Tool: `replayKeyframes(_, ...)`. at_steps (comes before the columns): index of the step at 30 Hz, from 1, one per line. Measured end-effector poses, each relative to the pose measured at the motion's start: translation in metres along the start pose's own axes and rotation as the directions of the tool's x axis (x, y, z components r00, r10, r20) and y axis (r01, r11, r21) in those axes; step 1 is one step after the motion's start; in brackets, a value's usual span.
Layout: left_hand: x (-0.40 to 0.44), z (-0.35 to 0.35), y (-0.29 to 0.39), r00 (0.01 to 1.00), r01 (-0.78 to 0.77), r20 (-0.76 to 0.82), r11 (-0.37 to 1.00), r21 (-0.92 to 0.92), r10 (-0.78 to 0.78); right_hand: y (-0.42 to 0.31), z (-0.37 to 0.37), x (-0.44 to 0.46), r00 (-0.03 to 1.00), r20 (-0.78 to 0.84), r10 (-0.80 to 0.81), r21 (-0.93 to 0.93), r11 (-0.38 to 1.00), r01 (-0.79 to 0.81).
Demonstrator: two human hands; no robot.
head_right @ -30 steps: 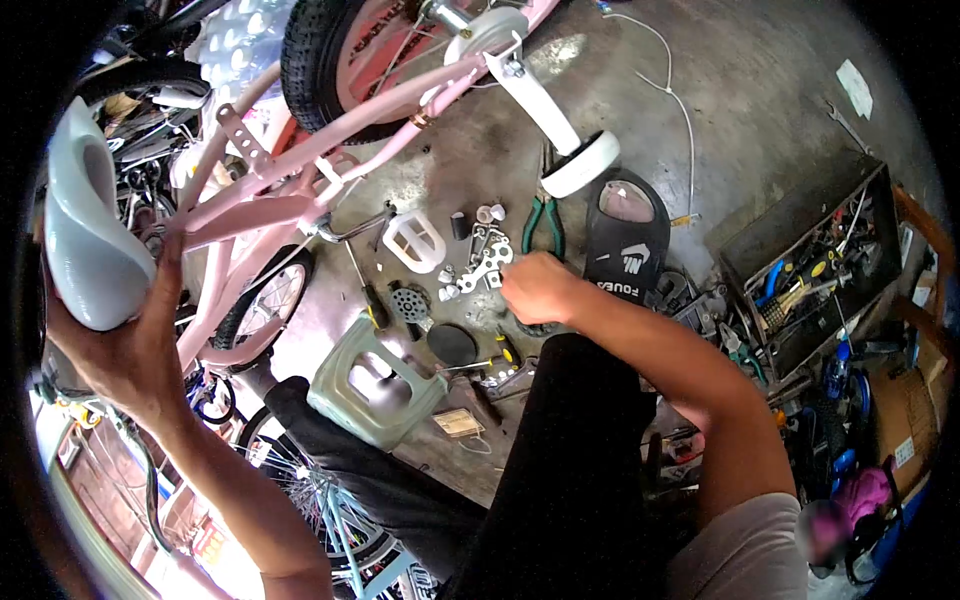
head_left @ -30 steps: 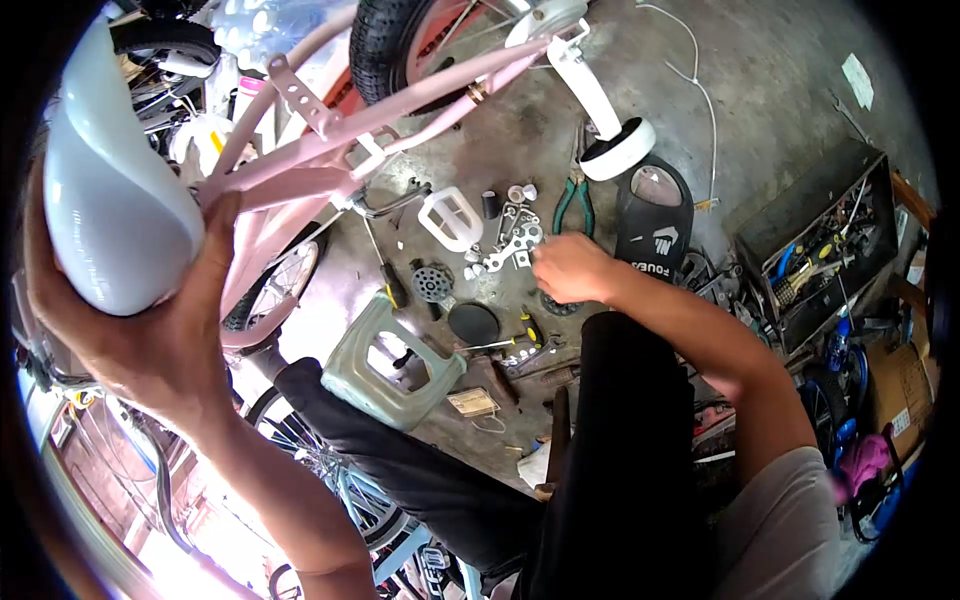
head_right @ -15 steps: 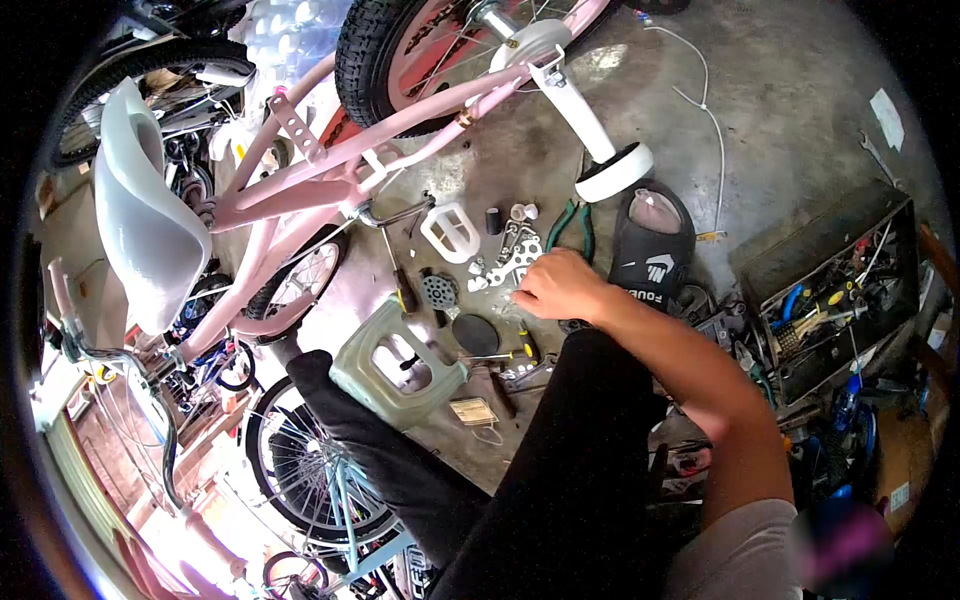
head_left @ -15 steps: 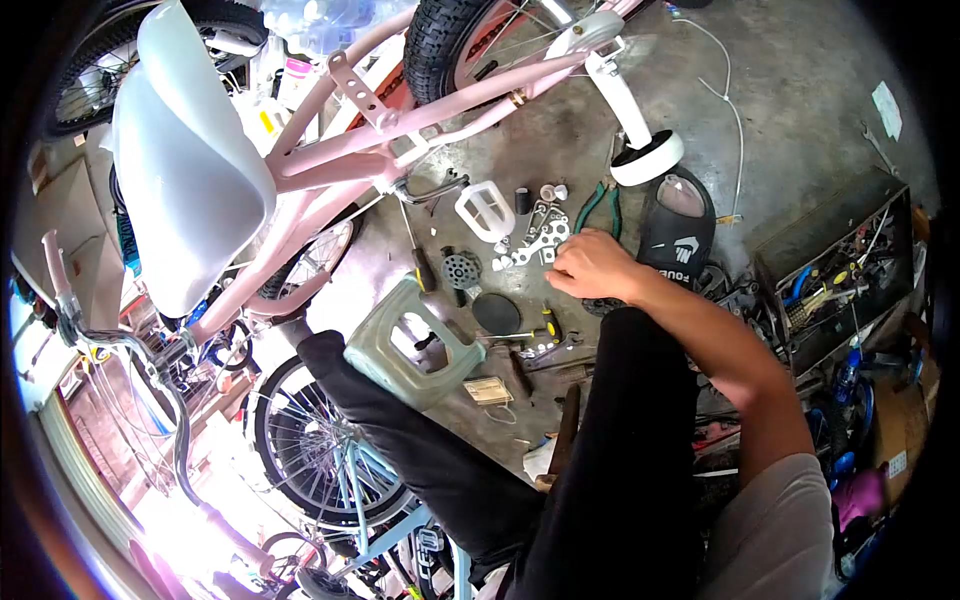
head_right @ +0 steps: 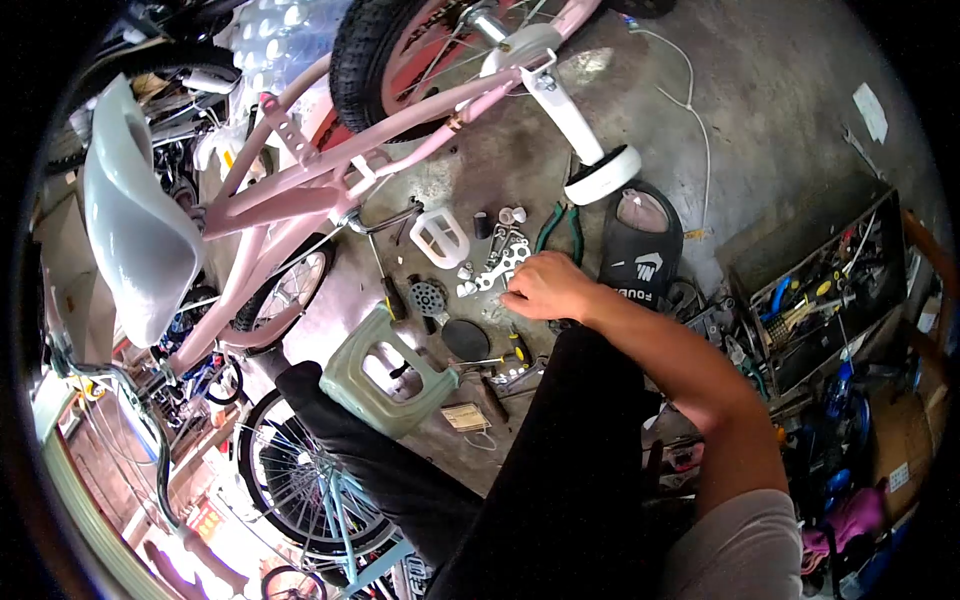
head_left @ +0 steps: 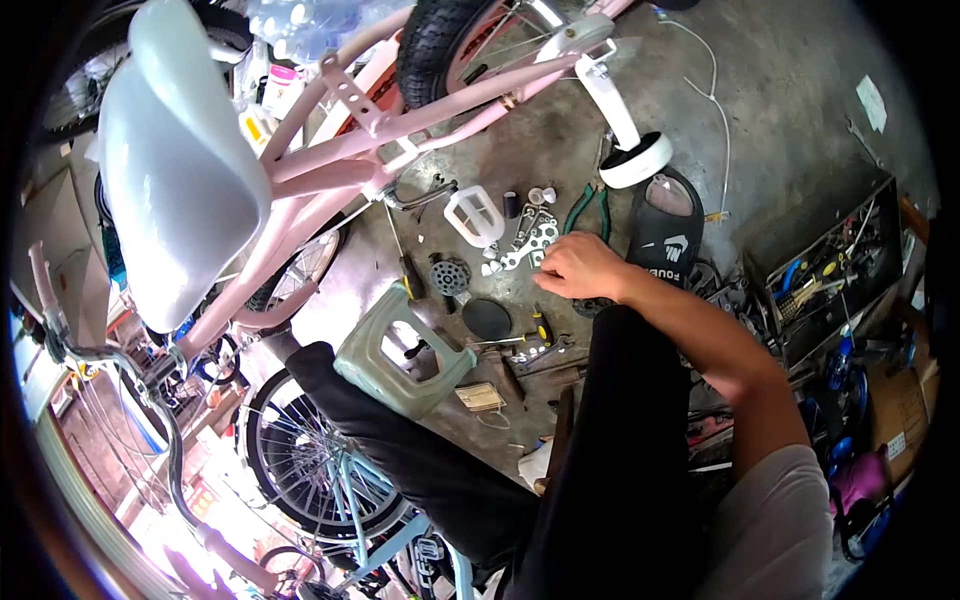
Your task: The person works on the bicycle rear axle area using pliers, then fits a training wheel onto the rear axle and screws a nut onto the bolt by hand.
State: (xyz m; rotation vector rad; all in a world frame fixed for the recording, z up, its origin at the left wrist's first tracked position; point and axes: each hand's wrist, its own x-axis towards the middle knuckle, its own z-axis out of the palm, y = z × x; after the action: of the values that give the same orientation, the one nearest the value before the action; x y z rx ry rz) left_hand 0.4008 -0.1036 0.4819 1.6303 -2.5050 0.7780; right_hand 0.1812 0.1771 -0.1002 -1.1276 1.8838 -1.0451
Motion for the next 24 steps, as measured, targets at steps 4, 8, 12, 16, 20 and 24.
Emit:
replayKeyframes(4, 0.017, 0.01, -0.03, 0.995, 0.084, 0.052, 0.996, -0.006, -0.083, 0.005, 0.006, 0.001, 0.998, -0.055, -0.021, 0.014, 1.0, 0.022)
replayKeyframes(8, 0.03, 0.021, -0.052, 0.984, 0.136, 0.12, 0.991, 0.004, -0.135, 0.004, 0.001, -0.001, 0.999, -0.047, -0.024, 0.008, 1.0, 0.025)
replayKeyframes(12, 0.036, 0.026, -0.075, 0.97, 0.19, 0.154, 0.982, -0.002, -0.187, 0.003, 0.008, 0.001, 0.997, -0.071, -0.028, 0.042, 0.999, 0.031)
replayKeyframes(16, 0.033, 0.037, -0.077, 0.957, 0.213, 0.202, 0.977, -0.014, -0.206, -0.002, -0.003, -0.003, 0.999, -0.038, -0.012, 0.093, 0.996, 0.016)
replayKeyframes(20, 0.003, 0.018, -0.013, 0.937, 0.12, 0.307, 0.98, 0.158, -0.164, -0.003, 0.0, 0.002, 0.999, -0.05, -0.023, 0.102, 0.994, 0.028)
replayKeyframes(24, 0.019, 0.033, -0.151, 0.673, -0.63, 0.582, -0.06, 0.775, 0.457, -0.014, -0.008, 0.02, 0.981, -0.188, 0.056, 0.133, 0.991, -0.031)
